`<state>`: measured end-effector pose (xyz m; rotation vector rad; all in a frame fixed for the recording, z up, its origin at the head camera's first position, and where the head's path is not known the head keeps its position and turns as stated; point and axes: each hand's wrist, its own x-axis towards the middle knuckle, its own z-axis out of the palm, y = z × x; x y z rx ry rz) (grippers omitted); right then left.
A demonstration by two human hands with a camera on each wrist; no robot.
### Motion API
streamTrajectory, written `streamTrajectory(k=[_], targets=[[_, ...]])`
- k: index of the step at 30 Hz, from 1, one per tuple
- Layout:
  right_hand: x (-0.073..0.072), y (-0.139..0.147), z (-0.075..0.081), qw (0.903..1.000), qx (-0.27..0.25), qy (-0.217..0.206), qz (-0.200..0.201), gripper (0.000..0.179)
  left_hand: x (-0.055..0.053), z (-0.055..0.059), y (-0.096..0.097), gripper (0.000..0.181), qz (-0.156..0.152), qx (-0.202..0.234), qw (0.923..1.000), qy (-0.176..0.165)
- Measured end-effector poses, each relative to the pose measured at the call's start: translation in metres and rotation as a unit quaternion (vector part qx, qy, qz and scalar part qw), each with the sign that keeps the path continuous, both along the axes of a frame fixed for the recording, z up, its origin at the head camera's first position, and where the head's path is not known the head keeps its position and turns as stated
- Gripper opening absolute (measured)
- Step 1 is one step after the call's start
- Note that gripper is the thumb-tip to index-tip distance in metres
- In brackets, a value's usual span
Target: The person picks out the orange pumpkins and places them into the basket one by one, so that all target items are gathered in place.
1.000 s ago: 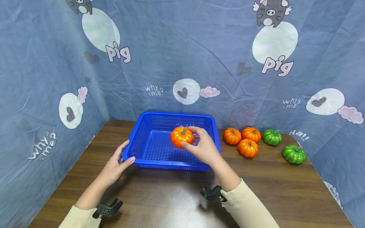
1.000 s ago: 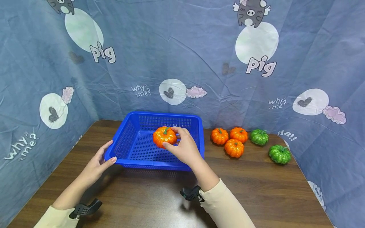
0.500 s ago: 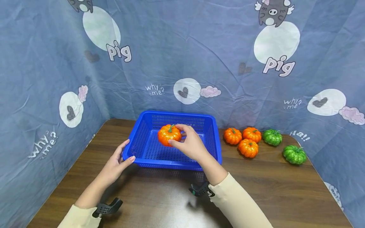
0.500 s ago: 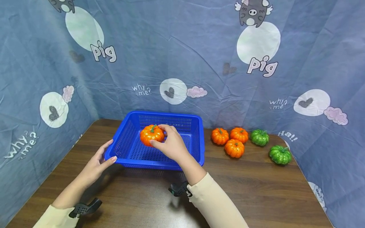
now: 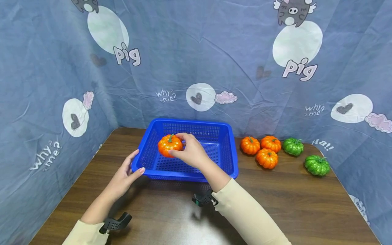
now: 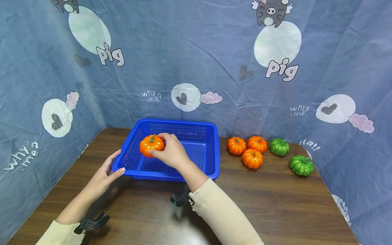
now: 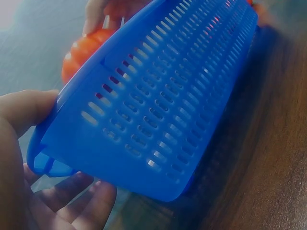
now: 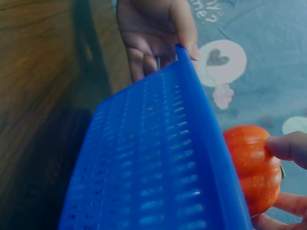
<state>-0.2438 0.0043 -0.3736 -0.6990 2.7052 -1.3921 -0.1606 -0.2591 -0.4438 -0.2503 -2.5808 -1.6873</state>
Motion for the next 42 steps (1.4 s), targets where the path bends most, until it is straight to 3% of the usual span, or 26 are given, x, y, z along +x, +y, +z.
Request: streamTrajectory(k=[16,27,35,42], targets=[[-0.015,-0.029,-0.012,0.9915,0.124,-0.012,0.038,0.057,0.001,0.002,0.001,0.074,0.001,-0.007,0.9999,-0.012],[-0.025,-0.033,-0.027,0.9914,0.111,-0.060,0.036,0.054,0.002,0.005,0.003,0.074,0.006,-0.014,0.9998,-0.008],[-0.023,-0.037,-0.031,0.9859,0.155,-0.043,0.045,0.056,0.001,0.003,0.002,0.075,0.004,-0.017,0.9998,-0.004],[-0.022,-0.037,-0.034,0.9859,0.152,-0.059,0.039,0.057,0.000,0.002,0.001,0.075,0.006,-0.018,0.9998,-0.006]])
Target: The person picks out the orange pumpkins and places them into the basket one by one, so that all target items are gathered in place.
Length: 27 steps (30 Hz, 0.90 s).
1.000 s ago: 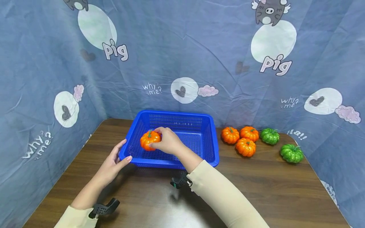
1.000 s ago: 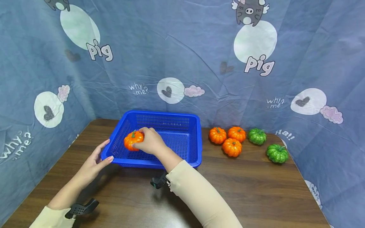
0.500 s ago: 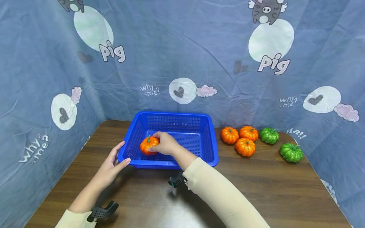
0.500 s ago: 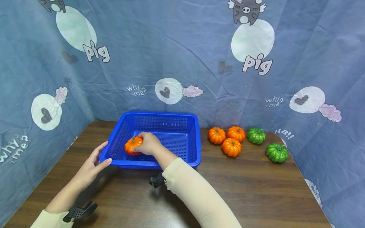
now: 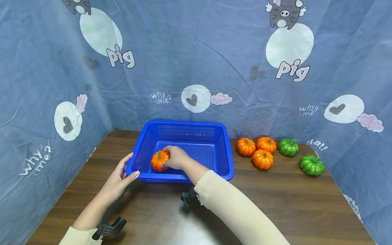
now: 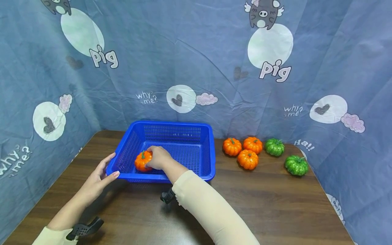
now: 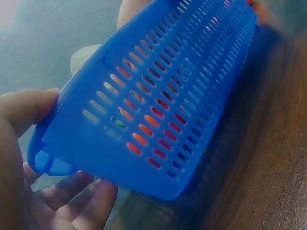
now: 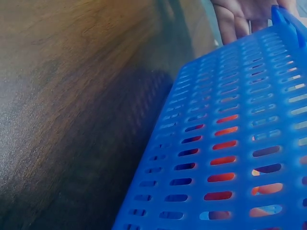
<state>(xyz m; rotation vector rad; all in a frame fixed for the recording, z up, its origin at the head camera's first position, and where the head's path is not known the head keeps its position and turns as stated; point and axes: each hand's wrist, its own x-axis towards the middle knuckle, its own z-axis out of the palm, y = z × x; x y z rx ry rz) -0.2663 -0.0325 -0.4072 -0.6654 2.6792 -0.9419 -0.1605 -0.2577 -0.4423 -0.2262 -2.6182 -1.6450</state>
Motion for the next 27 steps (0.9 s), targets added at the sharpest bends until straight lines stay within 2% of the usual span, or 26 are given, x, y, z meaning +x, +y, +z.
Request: streamTrajectory(k=[14,27], targets=[[-0.0015,0.0001,-0.0022,0.9990,-0.017,-0.037,-0.017,0.049,0.0012,0.0000,-0.0004,0.073,0.001,0.004,1.0000,0.002],[-0.0017,0.0022,-0.0015,0.9994,-0.002,-0.031,-0.017,0.046,0.0004,-0.0001,-0.0005,0.072,-0.005,0.013,0.9999,0.009]])
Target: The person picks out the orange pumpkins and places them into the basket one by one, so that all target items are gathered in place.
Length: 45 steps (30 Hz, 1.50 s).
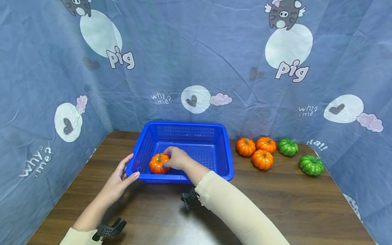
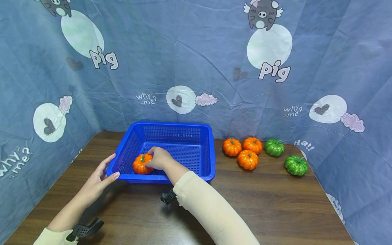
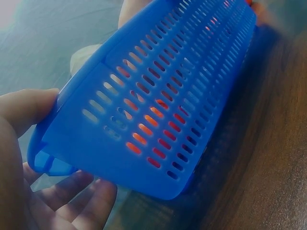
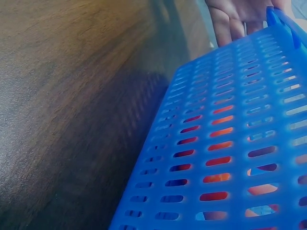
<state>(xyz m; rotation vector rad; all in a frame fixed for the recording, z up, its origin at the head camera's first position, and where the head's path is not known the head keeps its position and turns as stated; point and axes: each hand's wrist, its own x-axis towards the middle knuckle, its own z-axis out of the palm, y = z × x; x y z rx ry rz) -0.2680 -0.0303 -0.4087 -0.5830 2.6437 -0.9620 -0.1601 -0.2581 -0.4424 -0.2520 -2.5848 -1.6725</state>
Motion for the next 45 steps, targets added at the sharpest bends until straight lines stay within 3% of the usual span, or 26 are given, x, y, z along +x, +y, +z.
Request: streamTrajectory(k=[6,23,31,45], targets=[[0.000,0.004,0.004,0.9998,0.009,0.018,-0.002,0.048,0.001,0.000,0.002,0.072,-0.002,0.005,1.0000,0.003],[0.014,0.030,0.038,0.9990,-0.018,0.041,0.009,0.034,0.001,-0.001,0.000,0.073,0.004,-0.010,0.9999,-0.002],[0.025,0.049,0.052,0.9964,-0.015,0.081,0.018,0.028,0.001,-0.001,0.000,0.072,0.003,-0.004,1.0000,-0.004],[0.046,0.083,0.075,0.9928,-0.032,0.115,-0.002,0.029,0.002,0.001,0.001,0.073,0.003,-0.002,1.0000,-0.007]])
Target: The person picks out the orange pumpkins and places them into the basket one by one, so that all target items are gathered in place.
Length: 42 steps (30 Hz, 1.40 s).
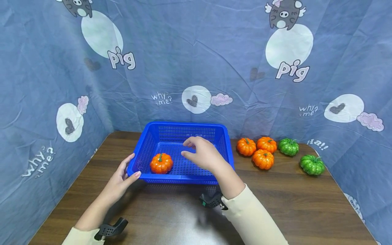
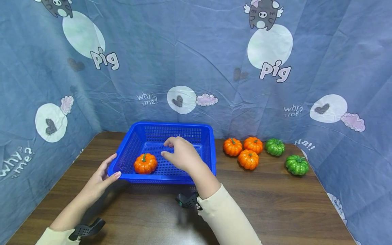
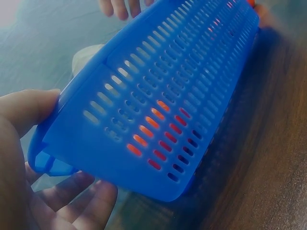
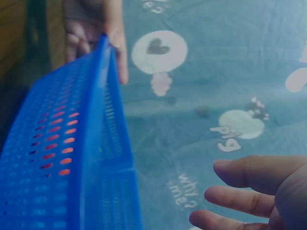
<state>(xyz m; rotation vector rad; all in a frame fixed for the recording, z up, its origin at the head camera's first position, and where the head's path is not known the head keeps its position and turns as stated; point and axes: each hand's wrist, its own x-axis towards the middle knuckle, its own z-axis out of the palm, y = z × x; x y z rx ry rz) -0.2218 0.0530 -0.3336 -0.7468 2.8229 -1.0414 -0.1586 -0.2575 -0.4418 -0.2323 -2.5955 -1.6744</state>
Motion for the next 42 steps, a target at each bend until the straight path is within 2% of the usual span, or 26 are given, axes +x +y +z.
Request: streamTrajectory(k=[12,19,27,34,42], targets=[[0.015,0.030,0.007,0.9979,-0.048,0.026,-0.035,0.023,-0.002,-0.002,-0.001,0.073,0.004,0.000,1.0000,0.001],[0.017,0.052,0.006,0.9953,-0.060,0.059,-0.047,0.023,-0.002,-0.005,-0.001,0.074,0.009,-0.008,0.9999,-0.005],[0.016,0.086,0.005,0.9930,-0.084,0.059,-0.059,0.024,-0.002,-0.004,-0.001,0.075,0.012,-0.014,0.9998,-0.009],[0.012,0.117,0.000,0.9884,-0.102,0.088,-0.070,0.023,-0.002,-0.003,0.000,0.075,0.015,-0.014,0.9997,-0.013],[0.007,0.142,-0.015,0.9848,-0.112,0.078,-0.107,0.024,-0.001,0.000,0.000,0.075,0.009,-0.006,0.9999,-0.012]])
